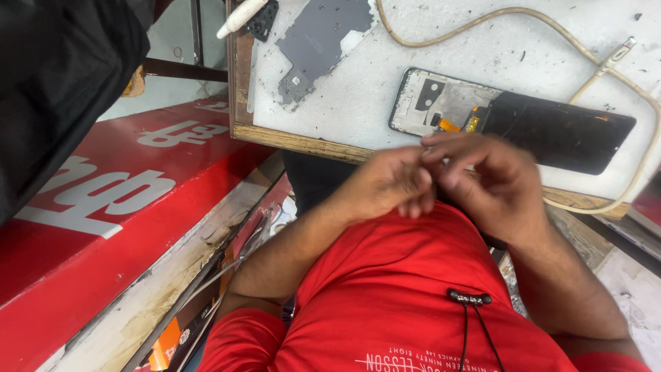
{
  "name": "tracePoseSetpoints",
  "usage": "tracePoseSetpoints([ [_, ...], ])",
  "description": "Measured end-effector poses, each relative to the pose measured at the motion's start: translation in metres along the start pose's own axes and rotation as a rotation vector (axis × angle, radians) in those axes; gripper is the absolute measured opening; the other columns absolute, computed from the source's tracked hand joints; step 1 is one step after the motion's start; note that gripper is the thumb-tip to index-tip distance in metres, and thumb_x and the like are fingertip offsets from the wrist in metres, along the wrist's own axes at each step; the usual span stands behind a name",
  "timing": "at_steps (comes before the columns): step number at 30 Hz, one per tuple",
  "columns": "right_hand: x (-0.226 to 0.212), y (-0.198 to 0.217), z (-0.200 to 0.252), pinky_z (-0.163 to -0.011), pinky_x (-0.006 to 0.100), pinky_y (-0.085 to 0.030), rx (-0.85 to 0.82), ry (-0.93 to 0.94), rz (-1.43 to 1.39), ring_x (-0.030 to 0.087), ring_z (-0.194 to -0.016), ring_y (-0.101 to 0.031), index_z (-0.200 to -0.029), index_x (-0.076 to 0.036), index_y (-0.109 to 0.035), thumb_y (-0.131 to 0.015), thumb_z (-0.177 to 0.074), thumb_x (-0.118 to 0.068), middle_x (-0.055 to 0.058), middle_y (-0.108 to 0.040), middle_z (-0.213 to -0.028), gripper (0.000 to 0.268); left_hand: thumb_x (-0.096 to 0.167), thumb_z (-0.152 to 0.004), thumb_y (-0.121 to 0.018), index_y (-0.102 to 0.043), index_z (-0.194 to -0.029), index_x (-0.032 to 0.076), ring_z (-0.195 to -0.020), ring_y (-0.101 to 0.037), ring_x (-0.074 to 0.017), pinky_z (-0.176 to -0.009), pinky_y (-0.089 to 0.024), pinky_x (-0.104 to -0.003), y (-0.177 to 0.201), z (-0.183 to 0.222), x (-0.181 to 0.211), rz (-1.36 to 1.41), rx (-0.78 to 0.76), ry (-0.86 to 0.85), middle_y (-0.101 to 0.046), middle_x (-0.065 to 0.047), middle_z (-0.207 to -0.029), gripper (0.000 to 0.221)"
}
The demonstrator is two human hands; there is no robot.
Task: The person cleans the edges of a disassembled smartphone with a white cloth, then uses a small tool to scrape residue from the frame. The person wipes the screen and internal components, repositions the phone, and continues cleaning the edges and back of the device.
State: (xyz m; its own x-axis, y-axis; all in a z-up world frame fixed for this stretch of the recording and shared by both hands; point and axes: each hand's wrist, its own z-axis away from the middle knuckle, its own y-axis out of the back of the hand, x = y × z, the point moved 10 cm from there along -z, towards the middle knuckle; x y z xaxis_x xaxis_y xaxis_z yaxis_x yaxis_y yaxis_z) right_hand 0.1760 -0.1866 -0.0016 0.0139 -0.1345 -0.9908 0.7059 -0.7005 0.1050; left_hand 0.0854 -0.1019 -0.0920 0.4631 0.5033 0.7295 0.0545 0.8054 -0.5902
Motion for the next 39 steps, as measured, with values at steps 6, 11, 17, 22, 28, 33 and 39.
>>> tracePoseSetpoints([
  [6,-0.019,0.001,-0.044,-0.070,0.027,-0.058,0.154,0.089,0.759,0.014,-0.081,-0.074,-0.111,-0.005,-0.076,-0.079,-0.108,-0.007,0.007,-0.075,-0.103,0.005,0.028,-0.101,-0.076,-0.069,-0.117,0.011,-0.095,-0.068,-0.0172,-0.081,-0.057,-0.030,0.047,0.034,0.107,-1.214,0.646,-0.463,-0.072,-0.002,-0.104,0.024],
  [11,-0.031,-0.022,-0.068,-0.060,0.028,-0.054,0.196,0.205,0.867,0.019,-0.069,-0.069,-0.101,-0.004,-0.075,-0.081,-0.096,-0.005,0.012,-0.072,-0.098,0.008,0.042,-0.087,-0.087,-0.068,-0.127,0.005,-0.121,-0.054,-0.0300,-0.102,-0.050,-0.045,0.035,0.026,0.105,-1.466,0.601,-0.499,-0.059,-0.010,-0.134,0.058],
  [17,-0.022,-0.025,-0.074,-0.063,0.029,-0.055,0.217,0.205,0.872,0.017,-0.075,-0.069,-0.106,-0.003,-0.076,-0.079,-0.098,-0.001,0.010,-0.071,-0.093,0.009,0.049,-0.086,-0.088,-0.065,-0.135,0.006,-0.124,-0.049,-0.0274,-0.101,-0.048,-0.045,0.038,0.025,0.086,-1.474,0.604,-0.482,-0.052,-0.007,-0.142,0.069],
  [22,-0.018,-0.027,-0.072,-0.062,0.026,-0.055,0.215,0.247,0.907,0.015,-0.075,-0.069,-0.103,-0.001,-0.077,-0.079,-0.098,-0.001,0.010,-0.072,-0.093,0.005,0.048,-0.088,-0.088,-0.065,-0.135,0.006,-0.123,-0.050,-0.0258,-0.098,-0.048,-0.044,0.040,0.025,0.088,-1.487,0.617,-0.518,-0.053,-0.007,-0.141,0.067],
  [28,-0.017,-0.027,-0.072,-0.061,0.025,-0.055,0.226,0.266,0.917,0.015,-0.075,-0.070,-0.105,-0.002,-0.078,-0.081,-0.099,-0.003,0.010,-0.073,-0.094,0.006,0.047,-0.088,-0.088,-0.066,-0.135,0.008,-0.123,-0.051,-0.0249,-0.097,-0.048,-0.042,0.040,0.025,0.086,-1.491,0.648,-0.522,-0.054,-0.004,-0.140,0.065],
  [33,-0.019,-0.030,-0.072,-0.061,0.025,-0.055,0.224,0.299,0.943,0.015,-0.076,-0.070,-0.104,-0.003,-0.078,-0.080,-0.100,-0.004,0.010,-0.073,-0.094,0.005,0.046,-0.089,-0.088,-0.065,-0.135,0.008,-0.122,-0.051,-0.0251,-0.096,-0.048,-0.043,0.041,0.025,0.085,-1.487,0.649,-0.528,-0.054,-0.005,-0.141,0.064],
  [39,-0.016,-0.030,-0.070,-0.062,0.025,-0.056,0.229,0.299,0.944,0.015,-0.078,-0.071,-0.103,-0.002,-0.077,-0.079,-0.102,-0.004,0.009,-0.073,-0.096,0.003,0.046,-0.089,-0.088,-0.064,-0.136,0.008,-0.122,-0.051,-0.0248,-0.097,-0.048,-0.043,0.041,0.024,0.085,-1.491,0.660,-0.528,-0.053,-0.005,-0.140,0.064],
])
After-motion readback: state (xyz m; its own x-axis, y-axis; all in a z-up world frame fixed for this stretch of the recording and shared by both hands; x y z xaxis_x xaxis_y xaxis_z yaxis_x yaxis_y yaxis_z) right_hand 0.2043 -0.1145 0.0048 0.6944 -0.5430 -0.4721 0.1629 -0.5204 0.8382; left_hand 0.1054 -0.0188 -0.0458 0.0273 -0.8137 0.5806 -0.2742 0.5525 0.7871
